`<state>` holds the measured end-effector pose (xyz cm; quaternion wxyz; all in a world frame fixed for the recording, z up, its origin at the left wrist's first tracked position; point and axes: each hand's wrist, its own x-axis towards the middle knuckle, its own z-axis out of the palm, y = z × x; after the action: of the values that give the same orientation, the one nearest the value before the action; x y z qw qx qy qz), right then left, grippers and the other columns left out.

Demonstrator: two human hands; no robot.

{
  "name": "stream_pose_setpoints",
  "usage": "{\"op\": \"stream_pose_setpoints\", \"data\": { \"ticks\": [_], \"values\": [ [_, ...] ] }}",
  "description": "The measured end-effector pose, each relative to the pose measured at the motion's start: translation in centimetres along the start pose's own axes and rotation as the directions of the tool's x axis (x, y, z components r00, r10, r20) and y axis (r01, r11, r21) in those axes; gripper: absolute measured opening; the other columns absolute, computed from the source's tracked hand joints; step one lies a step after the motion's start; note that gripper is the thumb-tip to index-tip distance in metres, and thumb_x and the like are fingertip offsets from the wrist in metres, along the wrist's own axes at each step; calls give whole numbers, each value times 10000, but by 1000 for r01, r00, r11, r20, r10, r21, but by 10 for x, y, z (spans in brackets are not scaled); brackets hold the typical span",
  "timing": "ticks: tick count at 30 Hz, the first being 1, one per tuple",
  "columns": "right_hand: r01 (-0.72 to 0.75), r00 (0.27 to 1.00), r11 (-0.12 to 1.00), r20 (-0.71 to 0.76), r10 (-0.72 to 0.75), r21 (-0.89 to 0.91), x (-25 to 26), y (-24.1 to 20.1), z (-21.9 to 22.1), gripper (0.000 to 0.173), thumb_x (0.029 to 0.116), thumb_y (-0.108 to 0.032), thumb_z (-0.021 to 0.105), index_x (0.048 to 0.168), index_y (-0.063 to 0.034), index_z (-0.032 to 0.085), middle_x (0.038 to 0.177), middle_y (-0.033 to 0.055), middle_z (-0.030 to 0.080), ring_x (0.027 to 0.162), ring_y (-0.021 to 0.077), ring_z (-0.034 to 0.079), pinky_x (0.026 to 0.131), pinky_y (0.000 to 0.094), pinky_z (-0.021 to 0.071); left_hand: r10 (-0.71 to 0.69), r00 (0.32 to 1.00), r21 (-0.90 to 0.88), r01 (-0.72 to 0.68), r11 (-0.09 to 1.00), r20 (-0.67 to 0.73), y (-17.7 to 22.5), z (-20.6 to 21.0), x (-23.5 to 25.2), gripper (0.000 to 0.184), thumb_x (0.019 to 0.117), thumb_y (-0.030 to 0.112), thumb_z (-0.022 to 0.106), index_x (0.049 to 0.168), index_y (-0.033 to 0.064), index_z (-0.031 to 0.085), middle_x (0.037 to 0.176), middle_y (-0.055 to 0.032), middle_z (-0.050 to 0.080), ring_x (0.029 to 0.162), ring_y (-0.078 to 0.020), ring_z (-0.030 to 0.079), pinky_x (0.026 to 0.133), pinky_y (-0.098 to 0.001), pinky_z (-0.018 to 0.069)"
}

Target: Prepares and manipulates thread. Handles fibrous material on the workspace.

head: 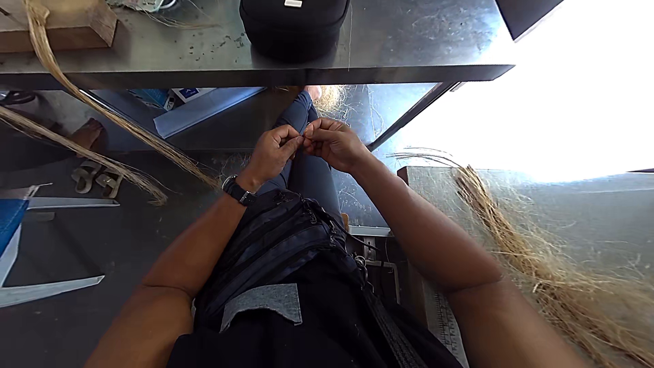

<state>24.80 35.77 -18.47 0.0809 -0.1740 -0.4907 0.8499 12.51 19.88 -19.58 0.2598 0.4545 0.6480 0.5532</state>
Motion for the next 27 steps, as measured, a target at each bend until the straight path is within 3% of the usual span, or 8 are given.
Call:
{"op": "stream_pose_setpoints", "data": {
  "ticks": [6, 11, 19, 27],
  "values": [
    [7, 1000, 1000, 14, -6, -15, 0, -1, 1, 91, 1001, 10, 552, 1017, -47, 622, 825, 79, 677, 705, 164, 668, 720, 350, 605, 17, 1000, 94, -15, 995, -16, 1, -3, -2, 156, 1033, 187, 614, 973, 68, 696, 704, 1, 604, 572, -83, 540, 536, -239, 458],
    [4, 997, 999, 76, 0, -53, -2, -3, 0, 187, 1001, 11, 542, 1161, -24, 631, 833, 78, 683, 709, 156, 676, 726, 341, 612, 21, 1000, 128, -19, 992, -15, 1, -3, -2, 150, 1024, 187, 612, 954, 86, 699, 680, 25, 571, 559, -67, 492, 522, -235, 407],
    [32, 989, 993, 148, -14, -118, -1, 0, -4, 127, 1005, -1, 551, 1098, -24, 635, 844, 73, 686, 710, 150, 676, 720, 338, 611, 20, 999, 230, -26, 973, 30, 3, -9, -2, 152, 999, 208, 621, 925, 105, 705, 634, 43, 529, 539, -66, 462, 527, -254, 392],
    [71, 985, 982, 168, -41, -177, 1, 3, -5, 97, 1009, -20, 580, 1088, -5, 633, 834, 75, 688, 691, 142, 673, 691, 323, 608, 12, 997, 207, -27, 978, 72, 1, -10, -3, 177, 1007, 213, 631, 888, 95, 688, 606, 33, 494, 520, -77, 435, 504, -258, 365]
  ]
}}
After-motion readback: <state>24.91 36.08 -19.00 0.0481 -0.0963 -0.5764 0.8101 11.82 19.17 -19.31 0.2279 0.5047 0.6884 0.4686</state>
